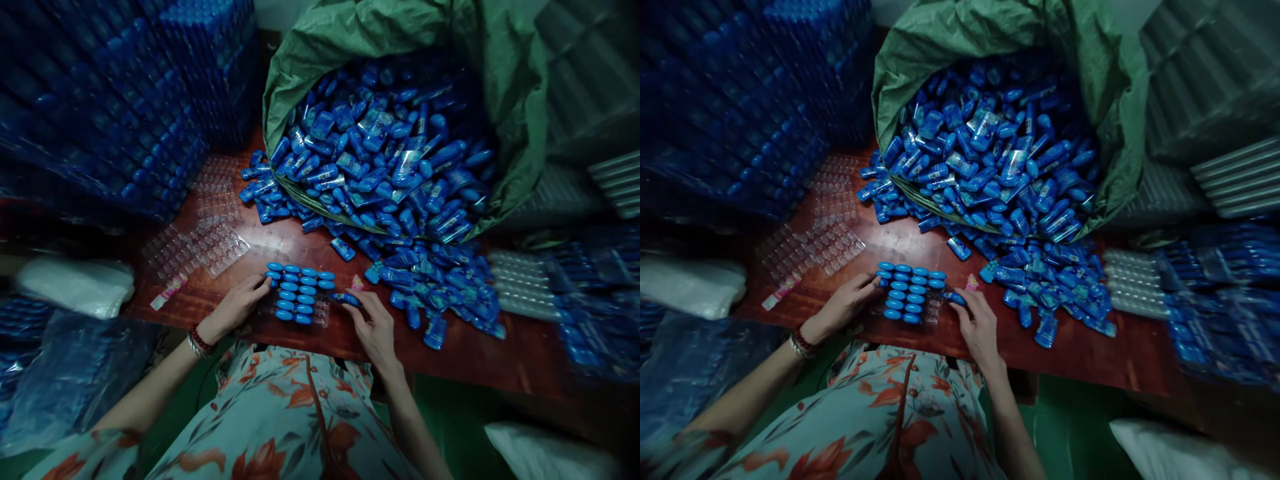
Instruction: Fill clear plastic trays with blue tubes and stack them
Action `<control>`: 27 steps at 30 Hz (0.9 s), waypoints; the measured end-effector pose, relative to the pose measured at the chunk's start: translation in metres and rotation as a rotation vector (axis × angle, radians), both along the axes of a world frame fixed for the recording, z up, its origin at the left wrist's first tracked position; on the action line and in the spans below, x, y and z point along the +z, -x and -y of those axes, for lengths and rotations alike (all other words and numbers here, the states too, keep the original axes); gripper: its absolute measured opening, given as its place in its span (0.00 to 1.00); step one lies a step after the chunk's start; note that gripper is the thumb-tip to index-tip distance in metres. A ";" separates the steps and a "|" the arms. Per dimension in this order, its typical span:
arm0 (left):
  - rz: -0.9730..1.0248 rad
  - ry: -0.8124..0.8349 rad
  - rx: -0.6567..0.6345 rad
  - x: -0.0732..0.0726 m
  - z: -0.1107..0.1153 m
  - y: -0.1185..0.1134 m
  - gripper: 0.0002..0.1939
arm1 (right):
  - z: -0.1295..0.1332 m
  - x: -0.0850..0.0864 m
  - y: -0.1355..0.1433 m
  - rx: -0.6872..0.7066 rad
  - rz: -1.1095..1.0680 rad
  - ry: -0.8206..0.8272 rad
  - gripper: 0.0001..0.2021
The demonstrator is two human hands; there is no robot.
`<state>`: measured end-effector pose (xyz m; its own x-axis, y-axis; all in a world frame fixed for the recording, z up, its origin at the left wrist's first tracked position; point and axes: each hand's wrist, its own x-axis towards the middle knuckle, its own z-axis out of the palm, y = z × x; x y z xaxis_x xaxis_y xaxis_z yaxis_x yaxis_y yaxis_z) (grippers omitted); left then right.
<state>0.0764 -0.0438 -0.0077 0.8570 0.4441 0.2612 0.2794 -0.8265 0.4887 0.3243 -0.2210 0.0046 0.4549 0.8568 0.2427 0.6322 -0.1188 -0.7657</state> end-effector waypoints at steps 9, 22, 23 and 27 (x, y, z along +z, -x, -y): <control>-0.030 0.104 -0.049 0.008 -0.010 0.008 0.16 | -0.008 -0.024 0.010 0.284 0.339 0.027 0.24; -0.037 -0.232 0.041 -0.011 0.007 -0.001 0.17 | -0.027 0.007 0.010 0.428 0.469 0.304 0.22; -0.034 -0.261 0.062 -0.011 0.009 -0.002 0.16 | -0.025 0.005 0.013 0.396 0.462 0.288 0.21; 0.087 -0.203 0.135 -0.007 0.012 -0.005 0.13 | -0.019 -0.004 0.010 0.264 0.353 0.168 0.15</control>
